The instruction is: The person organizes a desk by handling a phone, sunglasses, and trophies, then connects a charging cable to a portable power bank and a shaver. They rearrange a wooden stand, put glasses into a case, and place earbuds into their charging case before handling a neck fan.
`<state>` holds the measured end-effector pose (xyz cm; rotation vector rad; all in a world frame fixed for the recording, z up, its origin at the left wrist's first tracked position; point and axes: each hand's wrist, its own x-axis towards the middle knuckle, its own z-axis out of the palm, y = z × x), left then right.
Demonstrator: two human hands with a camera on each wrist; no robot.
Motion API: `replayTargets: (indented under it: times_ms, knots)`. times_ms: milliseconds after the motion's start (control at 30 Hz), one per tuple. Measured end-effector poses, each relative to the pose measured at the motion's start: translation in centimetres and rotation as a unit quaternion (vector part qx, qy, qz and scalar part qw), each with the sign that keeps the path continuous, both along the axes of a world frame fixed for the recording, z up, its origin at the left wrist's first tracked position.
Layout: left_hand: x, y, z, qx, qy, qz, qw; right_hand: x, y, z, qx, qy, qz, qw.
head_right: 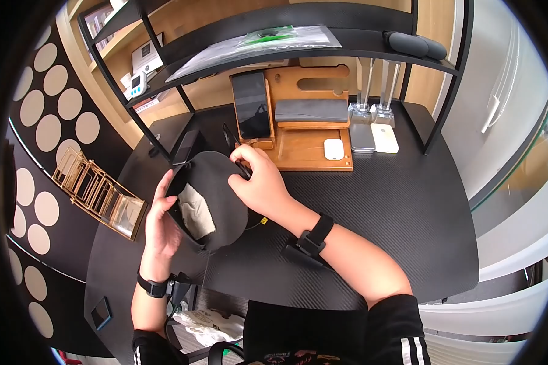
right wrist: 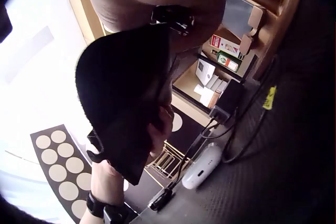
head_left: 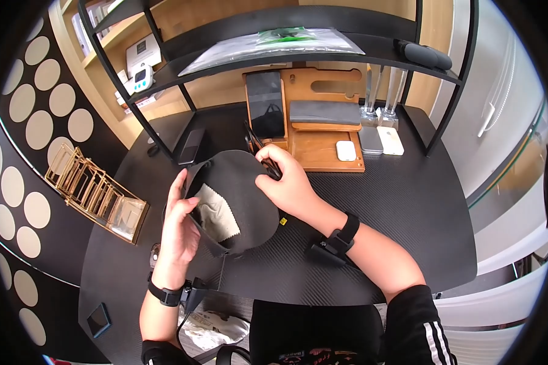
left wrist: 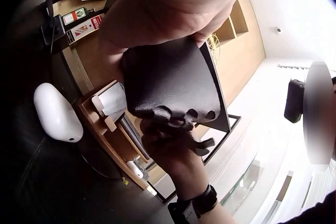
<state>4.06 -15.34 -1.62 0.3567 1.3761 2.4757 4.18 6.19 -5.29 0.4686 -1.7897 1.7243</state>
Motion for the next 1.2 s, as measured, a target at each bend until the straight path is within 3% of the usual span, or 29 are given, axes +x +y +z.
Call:
replayTargets:
  times_ms: [67,200,300,367,433,633,700,833,867,1000,1200]
  knots:
    - [0.4,0.6,0.0,-0.133,0.048,0.087,0.986,0.7,0.2,0.2,0.088,-0.057,-0.112,0.988]
    - [-0.1,0.6,-0.8,-0.192,0.084,0.103,0.972,1.6,-0.2,2.5,-0.004,0.066,-0.129,0.989]
    - [0.0,1.0,-1.2,-0.222,0.129,0.103,0.961,2.9,-0.9,4.1,-0.006,0.15,-0.019,0.989]
    - [0.3,1.3,-1.3,-0.235,0.149,0.108,0.954,4.7,-1.3,5.0,-0.065,0.031,0.203,0.977]
    - [0.5,1.4,-1.4,-0.249,0.17,0.112,0.947,4.7,-2.4,4.4,-0.051,0.014,0.258,0.965]
    - [1.1,1.5,-1.1,-0.154,0.124,0.138,0.97,4.5,-2.7,3.4,-0.035,-0.077,0.201,0.976]
    - [1.4,1.4,-0.7,-0.141,0.117,0.138,0.973,4.7,-2.7,3.7,0.069,-0.068,0.063,0.993]
    - [1.5,1.4,-0.7,-0.092,0.062,0.141,0.984,4.1,-3.1,2.4,0.194,-0.005,-0.03,0.98]
    - [1.5,1.3,-0.7,-0.073,0.039,0.14,0.987,4.5,-2.9,2.7,0.206,-0.054,-0.007,0.977]
    - [1.8,1.4,-0.4,-0.028,-0.015,0.119,0.992,4.4,-2.9,2.3,0.258,-0.041,-0.034,0.965]
    - [1.7,1.5,-0.4,-0.021,-0.011,0.128,0.992,4.5,-2.8,2.5,0.27,-0.031,-0.058,0.961]
